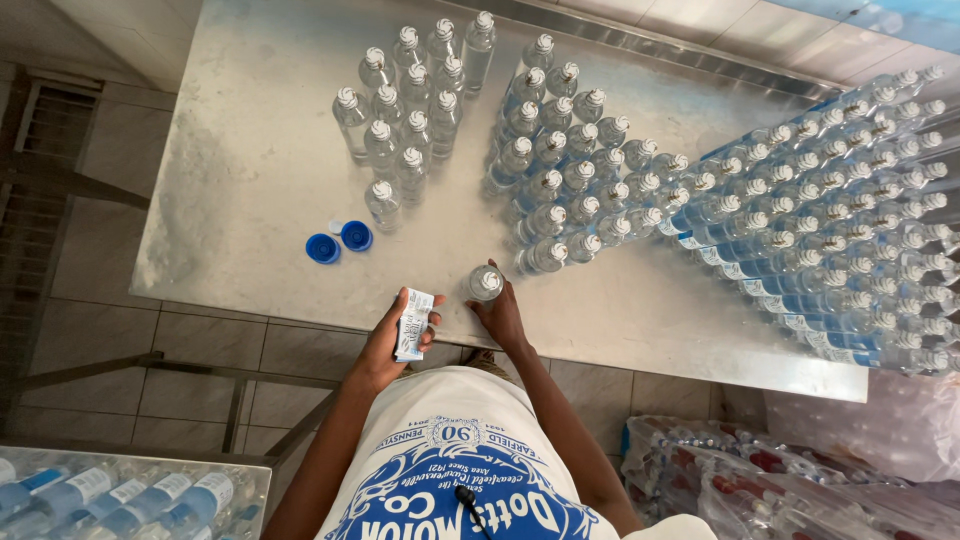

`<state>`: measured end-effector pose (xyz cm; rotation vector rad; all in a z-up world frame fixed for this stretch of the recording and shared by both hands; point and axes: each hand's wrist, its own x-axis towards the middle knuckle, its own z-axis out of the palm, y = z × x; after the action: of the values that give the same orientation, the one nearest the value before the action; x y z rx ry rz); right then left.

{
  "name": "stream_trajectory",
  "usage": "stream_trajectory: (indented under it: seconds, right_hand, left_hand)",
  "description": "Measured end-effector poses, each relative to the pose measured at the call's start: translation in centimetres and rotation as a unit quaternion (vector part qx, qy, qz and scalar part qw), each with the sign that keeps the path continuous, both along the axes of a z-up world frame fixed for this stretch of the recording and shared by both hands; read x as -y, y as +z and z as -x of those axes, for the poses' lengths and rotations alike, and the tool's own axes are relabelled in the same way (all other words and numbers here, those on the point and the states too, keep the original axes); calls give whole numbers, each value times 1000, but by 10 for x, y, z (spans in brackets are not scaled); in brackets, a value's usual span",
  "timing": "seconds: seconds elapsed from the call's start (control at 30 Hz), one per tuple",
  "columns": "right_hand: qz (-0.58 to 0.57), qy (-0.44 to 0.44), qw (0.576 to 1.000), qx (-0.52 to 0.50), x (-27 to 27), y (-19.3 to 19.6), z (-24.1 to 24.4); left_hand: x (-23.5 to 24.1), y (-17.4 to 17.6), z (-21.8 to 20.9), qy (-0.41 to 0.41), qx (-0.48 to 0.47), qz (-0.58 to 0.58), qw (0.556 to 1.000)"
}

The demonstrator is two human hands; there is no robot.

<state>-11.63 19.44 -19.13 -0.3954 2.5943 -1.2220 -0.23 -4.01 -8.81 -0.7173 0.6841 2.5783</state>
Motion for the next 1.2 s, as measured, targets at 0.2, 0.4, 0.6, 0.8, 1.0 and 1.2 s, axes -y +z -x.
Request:
stream_trajectory:
  seconds: [0.2, 0.4, 0.6, 0.8, 1.0, 1.2]
  right_hand:
    - [54, -42, 997, -25, 5, 67, -10]
    - [-200, 82, 969, -116, 8, 154, 3]
    - [-179, 75, 978, -72, 13, 121, 65]
    - [-143, -3, 981, -132, 33, 150, 124]
    - [-146, -57, 984, -84, 59, 201, 147]
    - [-171, -78, 979, -82, 53, 157, 161]
  left_hand:
    - [3, 2, -2, -9, -1, 5, 1000]
    - [2, 14, 2, -11, 6, 8, 1000]
    - [3, 18, 5, -16, -1, 2, 1000]
    - [9, 17, 4, -7, -4, 7, 1000]
    - [11, 13, 0, -2, 1, 0, 1000]
    - [15, 28, -2, 11, 16, -9, 1000]
